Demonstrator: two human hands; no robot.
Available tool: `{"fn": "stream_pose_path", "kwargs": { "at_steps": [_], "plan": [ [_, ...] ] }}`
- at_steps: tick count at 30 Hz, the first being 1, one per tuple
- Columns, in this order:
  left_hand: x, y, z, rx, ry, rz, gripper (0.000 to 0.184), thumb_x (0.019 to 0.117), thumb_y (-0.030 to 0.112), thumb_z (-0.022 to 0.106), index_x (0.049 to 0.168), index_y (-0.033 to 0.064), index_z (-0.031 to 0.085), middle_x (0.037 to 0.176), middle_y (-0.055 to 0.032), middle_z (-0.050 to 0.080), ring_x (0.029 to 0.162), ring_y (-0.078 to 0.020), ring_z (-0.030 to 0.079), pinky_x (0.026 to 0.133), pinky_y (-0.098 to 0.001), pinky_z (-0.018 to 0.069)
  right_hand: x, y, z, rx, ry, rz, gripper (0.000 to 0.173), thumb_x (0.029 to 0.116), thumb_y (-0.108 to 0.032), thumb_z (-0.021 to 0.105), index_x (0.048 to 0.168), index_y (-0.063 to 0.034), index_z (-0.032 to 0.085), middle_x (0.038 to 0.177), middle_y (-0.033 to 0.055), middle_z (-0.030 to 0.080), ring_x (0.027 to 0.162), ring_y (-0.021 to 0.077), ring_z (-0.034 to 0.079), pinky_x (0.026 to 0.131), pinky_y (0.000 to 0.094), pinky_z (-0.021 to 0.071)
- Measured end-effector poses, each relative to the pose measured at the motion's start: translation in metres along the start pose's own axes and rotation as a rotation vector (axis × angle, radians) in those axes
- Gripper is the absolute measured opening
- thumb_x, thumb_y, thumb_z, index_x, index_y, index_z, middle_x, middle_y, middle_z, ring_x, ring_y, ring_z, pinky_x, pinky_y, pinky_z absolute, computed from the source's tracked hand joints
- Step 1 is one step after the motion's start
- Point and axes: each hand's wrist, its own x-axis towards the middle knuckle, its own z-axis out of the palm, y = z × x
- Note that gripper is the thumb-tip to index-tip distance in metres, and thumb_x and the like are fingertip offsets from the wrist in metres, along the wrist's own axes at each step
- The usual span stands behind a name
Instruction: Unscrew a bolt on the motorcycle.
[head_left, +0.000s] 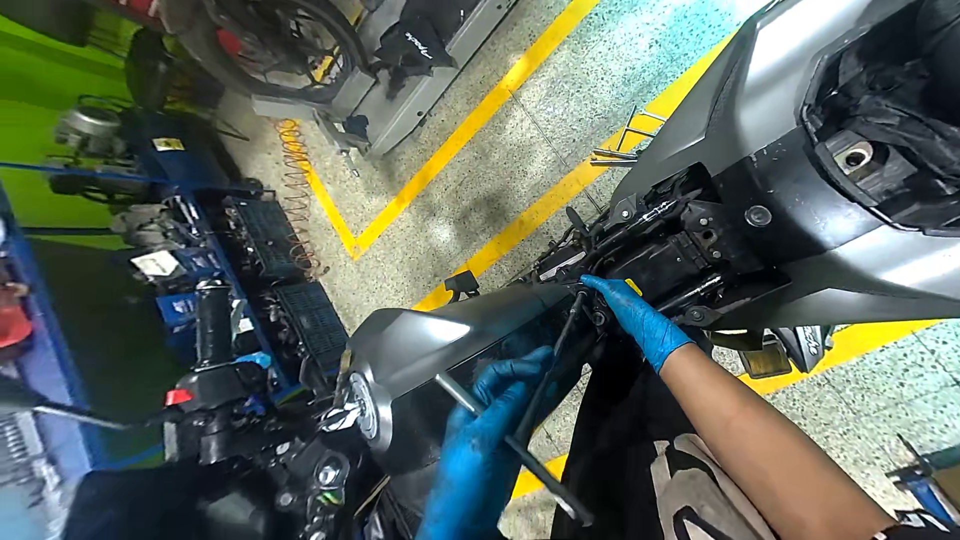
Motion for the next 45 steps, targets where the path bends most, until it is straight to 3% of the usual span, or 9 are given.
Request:
{"fn": "stream_pose_path", "kwargs": {
  "at_steps": [8,12,19,23,25,28,34,41,45],
  "plan": [
    [0.030,0.014,-0.009,1.586,0.427,0.898,0.027,0.0999,0.024,0.054,0.098,0.0014,0.069,0.072,-0.0177,0.068,0.057,-0.0361,0.067,0.046,-0.0509,0.0485,-0.003,-0.002,0.001,0.003,0.020,-0.001,0.051,0.0985,-0.050,0.062,0.117,-0.0032,0.072,0.124,0.0158,0.068,0.121,0.0272,0.060,0.103,0.0530,0.0451],
    [0.055,-0.002,-0.030,1.502,0.345,1.475,0.039,0.1072,0.041,0.044,0.119,0.0077,0.061,0.080,-0.0090,0.062,0.072,-0.0244,0.057,0.088,-0.0387,0.0434,-0.004,-0.007,-0.003,-0.011,-0.058,0.030,0.052,0.1011,-0.052,0.055,0.124,-0.0072,0.069,0.129,0.0139,0.065,0.123,0.0259,0.059,0.103,0.0527,0.0455],
    [0.043,-0.017,-0.027,1.117,-0.049,1.403,0.043,0.1075,0.048,0.031,0.093,0.0248,0.064,0.115,0.0107,0.071,0.128,-0.0074,0.055,0.123,-0.0459,0.0117,-0.002,-0.008,-0.005,-0.046,-0.107,0.010,0.047,0.1039,-0.050,0.048,0.127,-0.0130,0.066,0.125,0.0108,0.065,0.117,0.0222,0.060,0.098,0.0494,0.0477],
    [0.028,-0.024,-0.007,0.912,-0.154,1.174,0.035,0.1014,0.036,0.051,0.132,0.0223,0.061,0.158,0.0067,0.043,0.153,-0.0157,0.025,0.125,-0.0486,0.0089,-0.006,-0.008,-0.003,-0.045,-0.098,0.000,0.047,0.1045,-0.049,0.047,0.129,-0.0130,0.066,0.128,0.0106,0.065,0.120,0.0220,0.059,0.100,0.0493,0.0471],
    [0.008,-0.023,0.006,0.749,0.071,0.837,0.073,0.0961,0.031,0.061,0.159,0.0084,0.031,0.170,-0.0108,0.019,0.156,-0.0197,0.019,0.126,-0.0405,0.0206,-0.002,-0.009,-0.002,-0.032,-0.096,0.020,0.046,0.1039,-0.049,0.049,0.127,-0.0120,0.066,0.126,0.0110,0.064,0.117,0.0223,0.059,0.098,0.0484,0.0470],
    [-0.001,-0.006,0.011,0.408,0.259,0.390,0.077,0.0950,0.019,0.059,0.154,-0.0103,0.021,0.154,-0.0193,0.045,0.139,-0.0128,0.049,0.112,-0.0275,0.0454,0.003,-0.007,-0.003,-0.026,-0.099,0.033,0.048,0.1024,-0.050,0.051,0.128,-0.0118,0.066,0.129,0.0116,0.065,0.121,0.0231,0.059,0.100,0.0500,0.0467],
    [0.048,0.027,-0.051,1.448,0.000,1.121,0.034,0.1100,0.023,0.037,0.132,0.0166,0.063,0.127,-0.0045,0.071,0.124,-0.0188,0.061,0.118,-0.0478,0.0270,0.001,-0.009,0.001,-0.020,-0.096,0.032,0.047,0.1030,-0.048,0.050,0.126,-0.0098,0.066,0.123,0.0132,0.065,0.114,0.0245,0.061,0.096,0.0505,0.0482],
    [0.023,0.007,-0.027,1.070,-0.308,1.028,0.047,0.1090,0.039,0.022,0.122,0.0342,0.068,0.161,0.0114,0.041,0.160,-0.0243,0.002,0.122,-0.0609,-0.0125,0.010,-0.007,-0.005,-0.006,-0.186,0.037,0.047,0.1032,-0.051,0.048,0.128,-0.0147,0.064,0.119,0.0089,0.066,0.108,0.0195,0.062,0.092,0.0451,0.0506],
    [0.040,0.008,-0.032,0.873,-0.015,0.903,0.036,0.0957,0.049,0.062,0.117,0.0203,0.065,0.167,-0.0014,0.031,0.158,-0.0269,0.014,0.127,-0.0539,0.0110,0.012,-0.014,-0.002,-0.015,-0.230,0.093,0.045,0.1036,-0.051,0.046,0.126,-0.0153,0.063,0.114,0.0084,0.065,0.103,0.0192,0.062,0.087,0.0436,0.0507]
  ]
}}
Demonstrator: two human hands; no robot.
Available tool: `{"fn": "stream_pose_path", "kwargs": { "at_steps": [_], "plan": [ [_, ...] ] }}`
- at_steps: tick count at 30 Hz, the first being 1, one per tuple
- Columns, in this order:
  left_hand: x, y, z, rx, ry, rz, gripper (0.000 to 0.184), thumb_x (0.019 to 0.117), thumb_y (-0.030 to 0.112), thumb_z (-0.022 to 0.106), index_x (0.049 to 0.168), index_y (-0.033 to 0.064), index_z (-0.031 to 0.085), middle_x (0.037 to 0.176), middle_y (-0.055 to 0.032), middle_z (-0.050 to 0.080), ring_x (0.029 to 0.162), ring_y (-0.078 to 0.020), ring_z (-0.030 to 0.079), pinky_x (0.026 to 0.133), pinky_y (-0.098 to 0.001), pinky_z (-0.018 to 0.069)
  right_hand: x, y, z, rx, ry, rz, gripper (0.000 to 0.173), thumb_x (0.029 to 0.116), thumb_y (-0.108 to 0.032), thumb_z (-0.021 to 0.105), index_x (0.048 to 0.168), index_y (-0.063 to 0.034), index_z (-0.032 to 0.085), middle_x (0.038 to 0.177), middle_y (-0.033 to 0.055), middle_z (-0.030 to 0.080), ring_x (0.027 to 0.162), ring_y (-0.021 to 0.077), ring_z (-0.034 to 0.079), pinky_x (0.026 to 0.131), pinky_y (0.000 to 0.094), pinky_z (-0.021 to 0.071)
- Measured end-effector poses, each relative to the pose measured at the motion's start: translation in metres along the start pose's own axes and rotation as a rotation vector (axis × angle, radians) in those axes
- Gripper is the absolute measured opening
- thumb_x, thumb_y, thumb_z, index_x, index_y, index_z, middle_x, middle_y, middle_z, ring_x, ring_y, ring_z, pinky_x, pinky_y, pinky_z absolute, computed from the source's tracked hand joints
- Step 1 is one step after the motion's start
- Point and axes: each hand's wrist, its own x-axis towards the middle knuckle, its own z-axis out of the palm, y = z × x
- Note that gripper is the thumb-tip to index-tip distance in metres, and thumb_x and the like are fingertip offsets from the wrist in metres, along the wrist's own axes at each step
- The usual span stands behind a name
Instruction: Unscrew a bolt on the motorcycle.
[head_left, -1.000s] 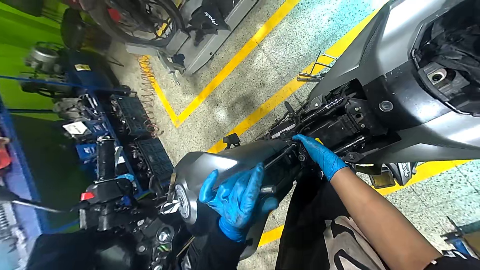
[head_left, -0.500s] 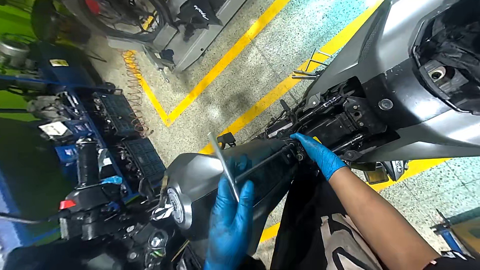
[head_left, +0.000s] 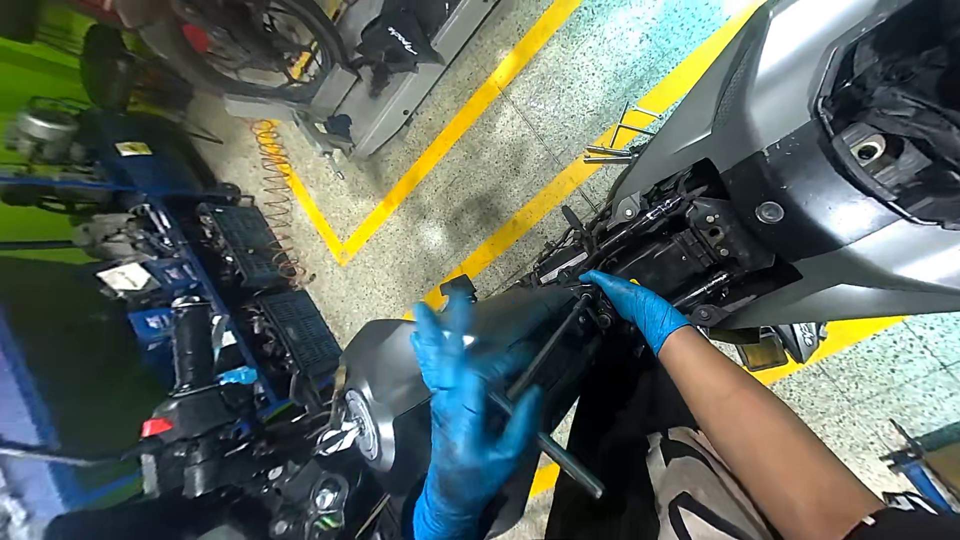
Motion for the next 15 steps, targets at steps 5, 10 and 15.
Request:
{"fn": "stream_pose_path", "kwargs": {
  "at_steps": [5,10,15],
  "plan": [
    [0.015,0.040,0.007,-0.383,0.260,-0.800,0.059,0.0986,0.018,0.058,0.152,0.0016,0.037,0.141,-0.0100,0.058,0.125,-0.0124,0.060,0.103,-0.0285,0.0523,-0.014,0.000,0.003,-0.106,0.056,-0.050,0.055,0.1049,-0.054,0.043,0.138,-0.0141,0.062,0.141,0.0108,0.060,0.132,0.0233,0.054,0.110,0.0513,0.0418],
    [0.015,0.035,-0.005,-0.303,-0.034,-0.688,0.035,0.1039,0.022,0.047,0.130,0.0007,0.059,0.113,-0.0035,0.077,0.108,-0.0121,0.071,0.094,-0.0293,0.0582,-0.012,0.006,0.017,-0.090,0.371,0.035,0.076,0.0930,-0.067,0.061,0.114,0.0059,0.069,0.122,0.0268,0.066,0.119,0.0396,0.061,0.101,0.0615,0.0452],
    [0.022,0.027,-0.020,0.195,-0.218,-0.516,0.048,0.1018,0.052,0.048,0.127,0.0141,0.065,0.102,0.0058,0.074,0.093,-0.0025,0.069,0.081,-0.0284,0.0575,-0.011,0.020,0.020,-0.103,0.439,-0.110,0.063,0.0974,-0.059,0.061,0.094,0.0034,0.072,0.097,0.0228,0.068,0.095,0.0352,0.063,0.086,0.0581,0.0483]
  ]
}}
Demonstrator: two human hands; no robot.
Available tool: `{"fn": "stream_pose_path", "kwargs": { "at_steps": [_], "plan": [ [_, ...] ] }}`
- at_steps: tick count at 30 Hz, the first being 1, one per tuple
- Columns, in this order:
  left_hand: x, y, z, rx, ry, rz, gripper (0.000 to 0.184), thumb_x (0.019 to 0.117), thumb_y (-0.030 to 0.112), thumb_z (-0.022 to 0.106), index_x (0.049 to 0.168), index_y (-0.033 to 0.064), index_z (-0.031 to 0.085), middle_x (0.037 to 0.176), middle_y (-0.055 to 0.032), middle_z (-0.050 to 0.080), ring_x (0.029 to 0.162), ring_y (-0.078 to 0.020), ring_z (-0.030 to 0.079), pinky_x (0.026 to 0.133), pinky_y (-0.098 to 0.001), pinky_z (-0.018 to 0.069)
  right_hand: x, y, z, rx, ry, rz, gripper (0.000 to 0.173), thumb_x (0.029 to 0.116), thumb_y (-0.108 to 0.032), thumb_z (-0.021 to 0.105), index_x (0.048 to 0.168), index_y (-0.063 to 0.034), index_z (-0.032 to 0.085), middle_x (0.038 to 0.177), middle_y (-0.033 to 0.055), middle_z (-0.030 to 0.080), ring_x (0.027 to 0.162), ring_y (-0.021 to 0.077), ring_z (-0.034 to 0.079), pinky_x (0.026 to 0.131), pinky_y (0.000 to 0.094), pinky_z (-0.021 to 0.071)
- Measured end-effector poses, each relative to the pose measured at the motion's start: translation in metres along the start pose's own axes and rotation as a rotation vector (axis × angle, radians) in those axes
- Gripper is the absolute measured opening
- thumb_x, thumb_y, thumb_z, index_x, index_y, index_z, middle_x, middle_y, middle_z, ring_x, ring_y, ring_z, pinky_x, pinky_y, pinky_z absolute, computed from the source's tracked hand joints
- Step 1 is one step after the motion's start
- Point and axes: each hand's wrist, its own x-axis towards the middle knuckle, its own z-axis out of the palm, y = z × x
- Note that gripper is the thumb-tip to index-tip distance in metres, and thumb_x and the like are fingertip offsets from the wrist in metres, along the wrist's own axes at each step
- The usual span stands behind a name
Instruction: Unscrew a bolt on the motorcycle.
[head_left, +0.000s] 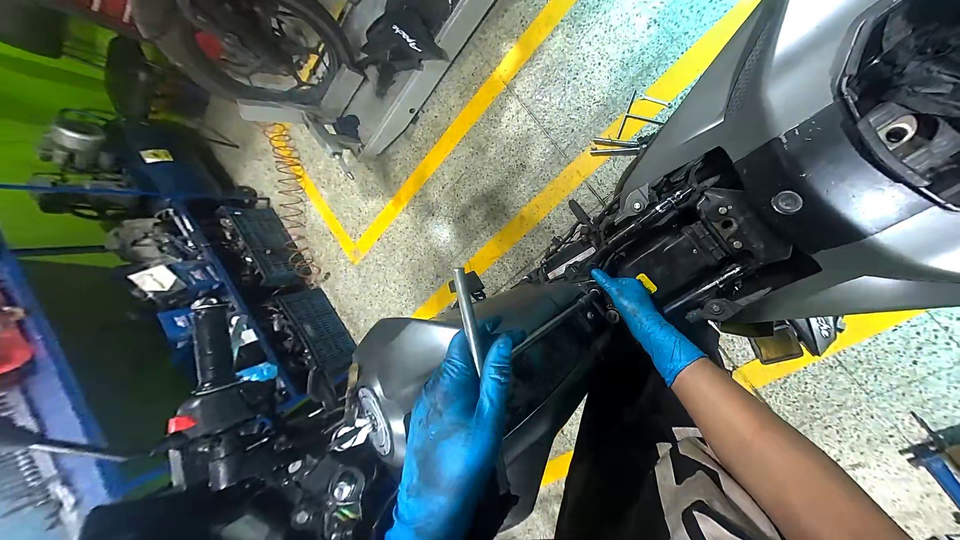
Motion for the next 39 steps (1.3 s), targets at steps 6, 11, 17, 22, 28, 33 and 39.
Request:
{"fn": "stream_pose_path", "kwargs": {
  "at_steps": [6,11,17,22,28,33,39],
  "plan": [
    [0.020,-0.005,-0.008,0.480,0.040,0.736,0.039,0.1072,0.033,0.047,0.128,0.0078,0.068,0.107,-0.0078,0.075,0.098,-0.0228,0.071,0.100,-0.0444,0.0492,0.002,0.005,-0.009,0.050,-0.126,-0.085,0.053,0.1005,-0.049,0.061,0.096,0.0027,0.071,0.097,0.0185,0.068,0.093,0.0283,0.062,0.086,0.0521,0.0485],
    [-0.001,-0.003,0.053,0.390,0.462,0.781,0.032,0.1066,0.031,0.046,0.134,0.0217,0.060,0.126,-0.0023,0.067,0.130,-0.0206,0.053,0.117,-0.0494,0.0236,0.005,0.004,-0.009,0.081,-0.141,-0.049,0.052,0.0999,-0.048,0.063,0.098,0.0036,0.071,0.101,0.0204,0.068,0.096,0.0298,0.062,0.088,0.0531,0.0485],
    [-0.009,-0.026,0.029,-0.207,0.076,0.825,0.030,0.1027,0.049,0.056,0.094,0.0243,0.070,0.150,0.0126,0.055,0.153,-0.0152,0.030,0.127,-0.0512,0.0104,0.004,0.004,-0.009,0.106,-0.131,-0.053,0.051,0.0992,-0.049,0.063,0.094,0.0011,0.071,0.096,0.0163,0.069,0.091,0.0255,0.063,0.085,0.0489,0.0495],
    [-0.024,-0.011,0.030,-0.544,0.274,-0.054,0.055,0.0984,0.025,0.059,0.143,-0.0046,0.045,0.138,-0.0077,0.061,0.125,-0.0101,0.059,0.105,-0.0284,0.0519,0.006,0.002,-0.005,0.112,-0.099,0.021,0.051,0.0968,-0.049,0.067,0.095,0.0017,0.072,0.101,0.0186,0.069,0.097,0.0286,0.064,0.088,0.0519,0.0487],
    [-0.007,-0.042,0.019,0.426,0.278,0.857,0.031,0.1071,0.021,0.047,0.137,0.0227,0.057,0.132,0.0009,0.067,0.135,-0.0156,0.052,0.122,-0.0514,0.0187,0.008,0.005,-0.006,0.127,-0.110,0.003,0.052,0.0972,-0.049,0.066,0.102,0.0019,0.072,0.107,0.0195,0.069,0.102,0.0293,0.063,0.092,0.0525,0.0485],
    [-0.018,-0.031,0.041,-0.068,0.012,0.855,0.045,0.1078,0.035,0.039,0.152,0.0315,0.045,0.170,0.0088,0.019,0.159,-0.0215,0.003,0.129,-0.0497,0.0016,0.004,0.001,-0.009,0.129,-0.086,0.013,0.051,0.0974,-0.049,0.066,0.101,0.0017,0.073,0.106,0.0194,0.070,0.102,0.0298,0.064,0.092,0.0526,0.0488],
    [-0.014,-0.020,0.019,-0.314,-0.007,0.500,0.047,0.1079,0.037,0.043,0.147,0.0123,0.051,0.172,-0.0093,0.013,0.159,-0.0249,0.012,0.129,-0.0452,0.0180,0.004,0.003,-0.008,0.121,-0.090,-0.003,0.053,0.0968,-0.051,0.066,0.102,0.0016,0.072,0.106,0.0186,0.069,0.101,0.0289,0.064,0.091,0.0519,0.0494]
  ]
}}
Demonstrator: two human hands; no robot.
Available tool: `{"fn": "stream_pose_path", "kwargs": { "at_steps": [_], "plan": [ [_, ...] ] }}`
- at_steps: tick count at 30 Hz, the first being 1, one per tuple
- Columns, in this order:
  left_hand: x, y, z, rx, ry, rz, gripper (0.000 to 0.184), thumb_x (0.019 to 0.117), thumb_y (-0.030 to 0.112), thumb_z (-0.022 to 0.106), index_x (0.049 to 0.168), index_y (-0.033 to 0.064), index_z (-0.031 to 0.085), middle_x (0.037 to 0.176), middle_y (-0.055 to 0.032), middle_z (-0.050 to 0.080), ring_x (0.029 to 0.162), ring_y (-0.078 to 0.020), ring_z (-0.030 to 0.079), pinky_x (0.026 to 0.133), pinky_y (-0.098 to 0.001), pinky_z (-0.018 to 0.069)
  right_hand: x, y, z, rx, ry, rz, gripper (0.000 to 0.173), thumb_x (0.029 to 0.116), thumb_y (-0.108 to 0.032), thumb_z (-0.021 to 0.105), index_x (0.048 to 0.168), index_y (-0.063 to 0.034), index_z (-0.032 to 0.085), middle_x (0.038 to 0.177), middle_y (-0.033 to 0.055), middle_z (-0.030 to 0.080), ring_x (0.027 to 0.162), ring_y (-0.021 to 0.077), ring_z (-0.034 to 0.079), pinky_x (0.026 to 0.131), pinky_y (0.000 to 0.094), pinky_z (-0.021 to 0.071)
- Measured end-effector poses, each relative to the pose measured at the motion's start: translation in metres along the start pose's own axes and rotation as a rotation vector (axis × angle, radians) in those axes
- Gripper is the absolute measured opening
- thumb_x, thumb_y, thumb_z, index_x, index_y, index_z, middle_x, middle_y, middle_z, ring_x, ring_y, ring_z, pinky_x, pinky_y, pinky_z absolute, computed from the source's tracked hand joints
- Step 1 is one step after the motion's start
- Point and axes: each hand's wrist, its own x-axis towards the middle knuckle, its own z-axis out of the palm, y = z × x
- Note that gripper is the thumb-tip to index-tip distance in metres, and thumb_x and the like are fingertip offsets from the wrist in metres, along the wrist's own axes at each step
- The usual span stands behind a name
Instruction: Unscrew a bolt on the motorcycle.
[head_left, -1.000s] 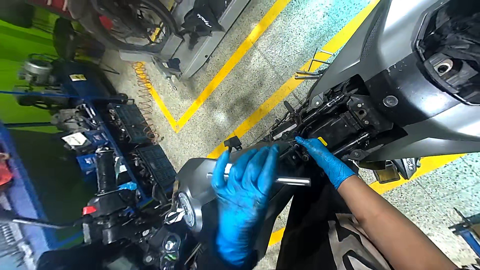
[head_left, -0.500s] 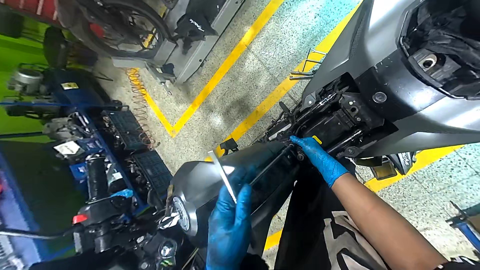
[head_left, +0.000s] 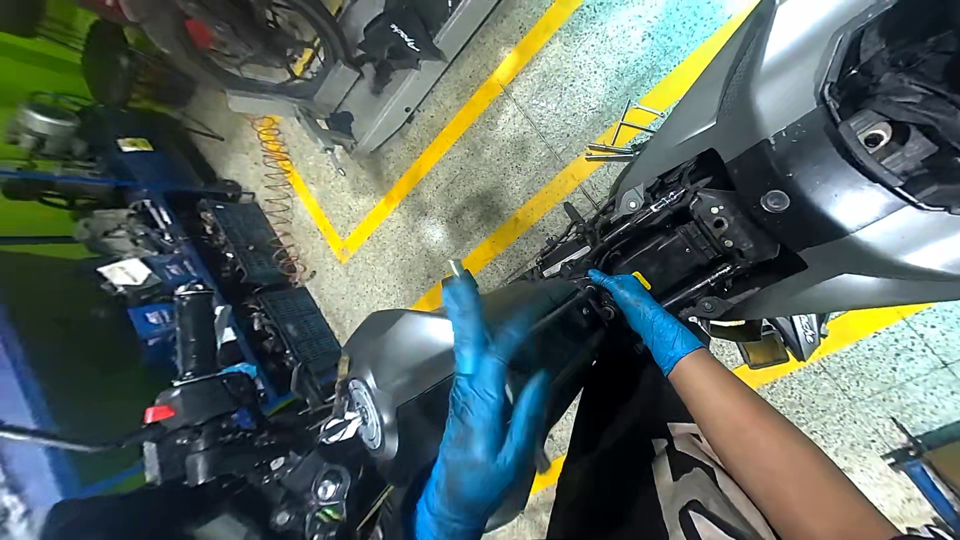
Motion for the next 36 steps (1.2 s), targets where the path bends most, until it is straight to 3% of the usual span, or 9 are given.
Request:
{"fn": "stream_pose_path", "kwargs": {
  "at_steps": [4,7,14,18,21,23,26,31,36],
  "plan": [
    [0.009,0.014,0.001,-0.153,0.230,-0.427,0.083,0.1003,0.028,0.058,0.164,0.0041,0.011,0.163,-0.0124,0.034,0.144,-0.0126,0.044,0.115,-0.0287,0.0440,-0.001,-0.002,0.000,0.009,0.006,0.030,0.051,0.0968,-0.049,0.067,0.103,0.0011,0.072,0.107,0.0184,0.070,0.102,0.0282,0.064,0.093,0.0515,0.0490],
    [0.012,0.000,-0.019,0.207,-0.004,-0.159,0.052,0.1076,0.030,0.048,0.154,0.0056,0.043,0.143,-0.0065,0.061,0.129,-0.0102,0.060,0.110,-0.0297,0.0498,0.001,0.000,-0.001,0.004,-0.012,0.019,0.051,0.0965,-0.051,0.067,0.102,0.0004,0.072,0.105,0.0174,0.069,0.100,0.0273,0.064,0.091,0.0507,0.0494],
    [0.016,-0.022,-0.008,0.636,0.072,0.325,0.043,0.1104,0.027,0.035,0.150,0.0192,0.049,0.160,-0.0053,0.045,0.155,-0.0255,0.028,0.124,-0.0603,0.0096,0.001,-0.001,0.001,0.005,-0.019,0.013,0.053,0.0975,-0.050,0.065,0.101,0.0022,0.072,0.104,0.0190,0.069,0.099,0.0290,0.064,0.090,0.0523,0.0493],
    [0.010,-0.030,-0.008,0.148,0.043,0.300,0.038,0.1074,0.041,0.044,0.081,0.0296,0.068,0.151,0.0140,0.055,0.158,-0.0252,0.019,0.124,-0.0621,-0.0058,-0.001,-0.002,0.000,0.002,-0.015,0.013,0.054,0.0969,-0.050,0.066,0.103,0.0028,0.071,0.108,0.0199,0.068,0.103,0.0295,0.062,0.093,0.0524,0.0479],
    [0.002,-0.022,0.004,-0.027,0.283,0.055,0.047,0.0945,0.040,0.070,0.129,0.0081,0.068,0.167,-0.0056,0.031,0.157,-0.0283,0.018,0.129,-0.0513,0.0146,0.001,-0.003,0.001,0.027,-0.007,0.017,0.051,0.0968,-0.048,0.067,0.100,0.0025,0.071,0.105,0.0190,0.069,0.100,0.0282,0.063,0.091,0.0513,0.0486],
    [0.000,0.002,0.013,-0.126,0.380,-0.332,0.094,0.0865,0.037,0.074,0.160,0.0027,0.025,0.168,-0.0123,0.022,0.152,-0.0174,0.028,0.122,-0.0339,0.0323,0.000,-0.003,0.001,0.040,-0.004,0.027,0.049,0.0966,-0.046,0.068,0.100,0.0018,0.072,0.106,0.0182,0.070,0.101,0.0278,0.063,0.092,0.0512,0.0486],
    [0.001,0.018,0.020,-0.279,0.361,-0.542,0.047,0.0999,0.020,0.058,0.140,-0.0037,0.051,0.128,-0.0092,0.070,0.118,-0.0144,0.067,0.099,-0.0312,0.0570,0.002,-0.002,0.000,0.028,0.000,0.025,0.049,0.0963,-0.047,0.069,0.099,0.0010,0.073,0.105,0.0178,0.070,0.101,0.0276,0.063,0.091,0.0510,0.0483],
    [0.001,-0.008,-0.012,0.468,-0.097,0.111,0.038,0.1075,0.038,0.049,0.127,0.0103,0.065,0.124,-0.0025,0.072,0.120,-0.0123,0.065,0.114,-0.0340,0.0422,0.001,-0.001,0.000,0.012,-0.013,0.014,0.053,0.0966,-0.050,0.067,0.105,0.0023,0.071,0.111,0.0192,0.069,0.106,0.0289,0.063,0.095,0.0521,0.0480],
    [0.001,-0.017,0.022,0.892,0.311,0.313,0.036,0.1055,0.019,0.047,0.139,0.0119,0.056,0.134,-0.0135,0.065,0.136,-0.0291,0.052,0.120,-0.0547,0.0220,0.004,0.000,0.000,-0.021,-0.004,-0.003,0.054,0.0956,-0.052,0.067,0.105,0.0008,0.072,0.111,0.0189,0.070,0.108,0.0304,0.064,0.096,0.0538,0.0482]
  ]
}}
